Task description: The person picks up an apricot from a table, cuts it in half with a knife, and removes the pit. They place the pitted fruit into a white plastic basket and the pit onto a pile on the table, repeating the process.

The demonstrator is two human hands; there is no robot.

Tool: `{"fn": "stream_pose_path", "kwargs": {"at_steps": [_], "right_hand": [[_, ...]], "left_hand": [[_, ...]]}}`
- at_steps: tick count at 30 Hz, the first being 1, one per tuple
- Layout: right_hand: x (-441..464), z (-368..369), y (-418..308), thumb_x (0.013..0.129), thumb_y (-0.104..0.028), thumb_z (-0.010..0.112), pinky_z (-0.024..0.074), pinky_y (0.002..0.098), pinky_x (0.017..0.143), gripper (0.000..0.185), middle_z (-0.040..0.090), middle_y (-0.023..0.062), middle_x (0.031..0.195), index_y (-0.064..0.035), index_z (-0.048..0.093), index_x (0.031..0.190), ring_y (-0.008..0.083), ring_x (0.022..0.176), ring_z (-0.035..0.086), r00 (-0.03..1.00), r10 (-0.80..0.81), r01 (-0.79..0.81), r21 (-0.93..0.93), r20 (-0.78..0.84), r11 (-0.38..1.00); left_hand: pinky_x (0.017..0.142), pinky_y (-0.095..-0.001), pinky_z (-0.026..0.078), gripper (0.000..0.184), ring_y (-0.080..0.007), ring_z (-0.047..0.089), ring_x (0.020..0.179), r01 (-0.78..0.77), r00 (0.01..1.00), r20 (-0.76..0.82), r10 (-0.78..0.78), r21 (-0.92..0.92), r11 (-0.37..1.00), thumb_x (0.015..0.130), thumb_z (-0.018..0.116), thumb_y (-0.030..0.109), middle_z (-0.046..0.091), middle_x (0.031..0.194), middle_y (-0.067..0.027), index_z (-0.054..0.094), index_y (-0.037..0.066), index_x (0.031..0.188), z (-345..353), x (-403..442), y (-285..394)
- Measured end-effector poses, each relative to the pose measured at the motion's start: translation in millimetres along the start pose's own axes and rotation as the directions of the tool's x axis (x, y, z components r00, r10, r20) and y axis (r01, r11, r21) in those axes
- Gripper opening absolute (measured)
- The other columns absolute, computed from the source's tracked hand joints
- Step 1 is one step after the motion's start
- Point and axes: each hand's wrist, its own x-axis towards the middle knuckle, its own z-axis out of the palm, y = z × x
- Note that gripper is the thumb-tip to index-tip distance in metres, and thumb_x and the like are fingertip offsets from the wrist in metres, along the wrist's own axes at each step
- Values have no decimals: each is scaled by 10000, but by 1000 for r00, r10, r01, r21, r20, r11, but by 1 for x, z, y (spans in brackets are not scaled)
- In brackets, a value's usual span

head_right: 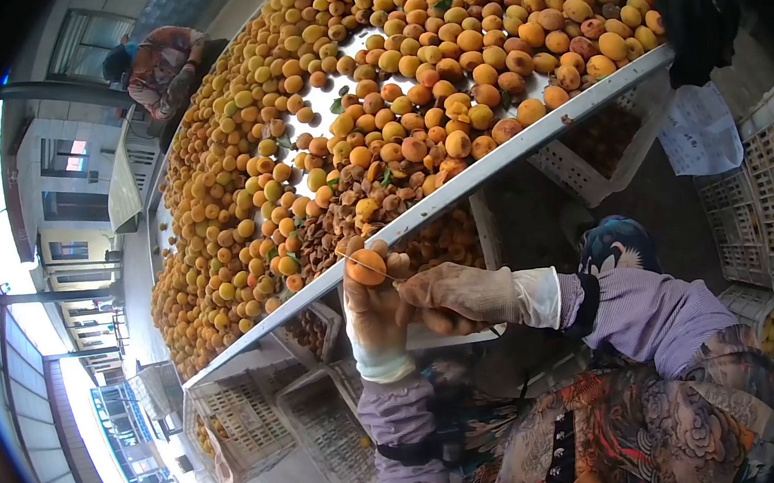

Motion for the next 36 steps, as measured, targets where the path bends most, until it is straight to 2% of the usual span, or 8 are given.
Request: {"fn": "stream_pose_path", "kwargs": {"at_steps": [2, 5, 12, 18, 23, 26, 34, 36], "right_hand": [[-1, 2, -3, 900, -587, 441, 294, 204, 373, 562, 463, -30, 575, -57, 600, 997, 53, 418, 374, 999, 17, -18, -25, -45, 1000], [1, 4, 0, 888, -608, 446, 293, 205, 369, 553, 462, -31, 570, -72, 579, 911, 53, 419, 379, 995, 41, -44, -29, -89, 999], [5, 8, -1, 894, -609, 430, 289, 204, 359, 519, 447, -37, 549, -102, 516, 818, 51, 418, 382, 993, 52, -61, -81, -102, 995], [8, 12, -2, 895, -600, 439, 296, 199, 359, 508, 446, -28, 545, -107, 500, 788, 56, 411, 390, 989, 109, -108, 17, -104, 994], [14, 15, 17, 898, -586, 445, 300, 199, 351, 493, 458, -18, 558, -105, 498, 801, 58, 406, 395, 993, 21, -27, -47, -119, 999], [14, 16, 19, 913, -551, 441, 298, 195, 341, 455, 468, -23, 555, -109, 513, 832, 54, 391, 392, 992, 22, -24, -13, -126, 1000], [14, 18, 7, 950, -469, 403, 290, 198, 333, 387, 465, -31, 548, -116, 514, 840, 48, 376, 383, 984, 110, -117, -43, -139, 992], [15, 16, 11, 917, -560, 424, 322, 199, 342, 494, 461, -14, 569, -78, 501, 840, 59, 401, 392, 990, 71, -82, -79, -125, 994]], "left_hand": [[806, -350, 517, 645, -234, 554, 1031, -74, 995, 70, 69, 81, 994, 879, 574, 448, 543, 1193, -127, 377, 51, 1348, 5, -2, 0], [842, -347, 493, 669, -232, 545, 1048, -106, 994, 46, 97, 314, 943, 871, 568, 483, 556, 1172, -122, 394, 26, 1327, 14, -7, 3], [915, -359, 443, 662, -224, 540, 1043, -18, 1000, 4, 18, 188, 982, 880, 561, 479, 566, 1147, -120, 408, -6, 1303, 11, -9, 0], [912, -371, 442, 617, -223, 539, 1015, -114, 991, -31, 129, 300, 947, 895, 537, 481, 576, 1122, -108, 427, 19, 1288, 19, -11, 3], [920, -400, 435, 509, -242, 542, 1018, 4, 998, -60, -9, -73, 997, 920, 515, 442, 587, 1096, -104, 468, 57, 1249, 6, -12, -5], [922, -409, 433, 501, -250, 544, 1010, 33, 994, -97, -43, -99, 995, 921, 512, 447, 593, 1084, -105, 478, 56, 1233, 6, -12, -4], [868, -390, 459, 516, -234, 559, 965, -51, 987, -149, 65, 98, 994, 913, 504, 483, 597, 1002, -97, 492, 36, 1171, 0, -9, -2], [851, -382, 468, 528, -231, 565, 950, -27, 988, -150, 44, 115, 993, 909, 498, 502, 598, 988, -97, 495, 34, 1153, -1, -10, -3]]}}
